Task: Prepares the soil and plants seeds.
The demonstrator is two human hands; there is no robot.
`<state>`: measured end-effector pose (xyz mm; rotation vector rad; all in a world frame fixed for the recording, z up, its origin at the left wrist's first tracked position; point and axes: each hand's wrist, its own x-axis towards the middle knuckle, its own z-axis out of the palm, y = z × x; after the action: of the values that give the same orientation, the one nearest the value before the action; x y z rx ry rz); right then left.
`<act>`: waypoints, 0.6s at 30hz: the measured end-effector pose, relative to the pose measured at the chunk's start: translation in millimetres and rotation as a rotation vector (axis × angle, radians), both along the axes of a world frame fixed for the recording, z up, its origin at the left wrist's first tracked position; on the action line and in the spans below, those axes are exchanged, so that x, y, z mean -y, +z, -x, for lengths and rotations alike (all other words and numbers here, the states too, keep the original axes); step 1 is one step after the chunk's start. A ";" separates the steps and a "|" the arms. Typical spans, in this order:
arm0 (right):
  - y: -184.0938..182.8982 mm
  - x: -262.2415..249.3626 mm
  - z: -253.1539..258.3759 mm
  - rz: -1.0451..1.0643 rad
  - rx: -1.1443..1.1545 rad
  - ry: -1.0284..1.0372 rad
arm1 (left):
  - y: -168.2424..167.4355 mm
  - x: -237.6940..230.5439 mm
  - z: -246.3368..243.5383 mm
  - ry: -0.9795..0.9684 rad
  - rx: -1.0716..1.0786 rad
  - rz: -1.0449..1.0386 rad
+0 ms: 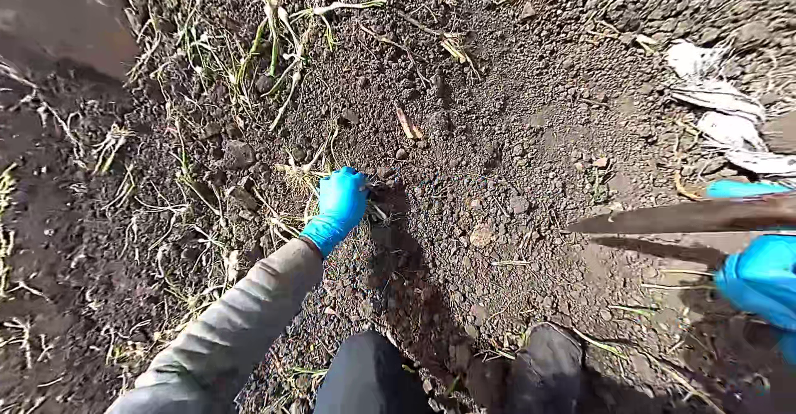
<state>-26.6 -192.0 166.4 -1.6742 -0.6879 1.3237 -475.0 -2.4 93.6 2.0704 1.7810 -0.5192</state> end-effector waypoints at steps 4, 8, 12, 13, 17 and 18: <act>-68.6 5.5 68.0 0.195 0.132 0.053 | 56.4 -14.1 -19.1 -0.100 0.137 -0.201; -44.6 4.6 62.5 0.180 0.151 0.028 | 85.1 -10.9 -14.3 -0.133 0.458 -0.456; 25.4 -18.1 40.9 -0.125 0.173 -0.044 | 86.1 -9.1 -6.9 0.014 0.527 -0.328; 28.5 -24.6 38.4 -0.169 0.182 -0.064 | 92.0 -9.7 -18.7 0.013 0.546 -0.351; -30.6 -9.1 70.6 0.092 0.318 -0.035 | 41.6 52.9 -72.0 -0.099 0.549 -0.159; -56.1 -2.4 77.6 0.187 0.335 -0.005 | 10.7 73.8 -84.9 -0.160 0.547 -0.052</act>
<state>-104.2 -189.6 110.3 -2.0759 -0.7682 1.1426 -390.1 -76.2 104.4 2.1315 1.3286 0.0615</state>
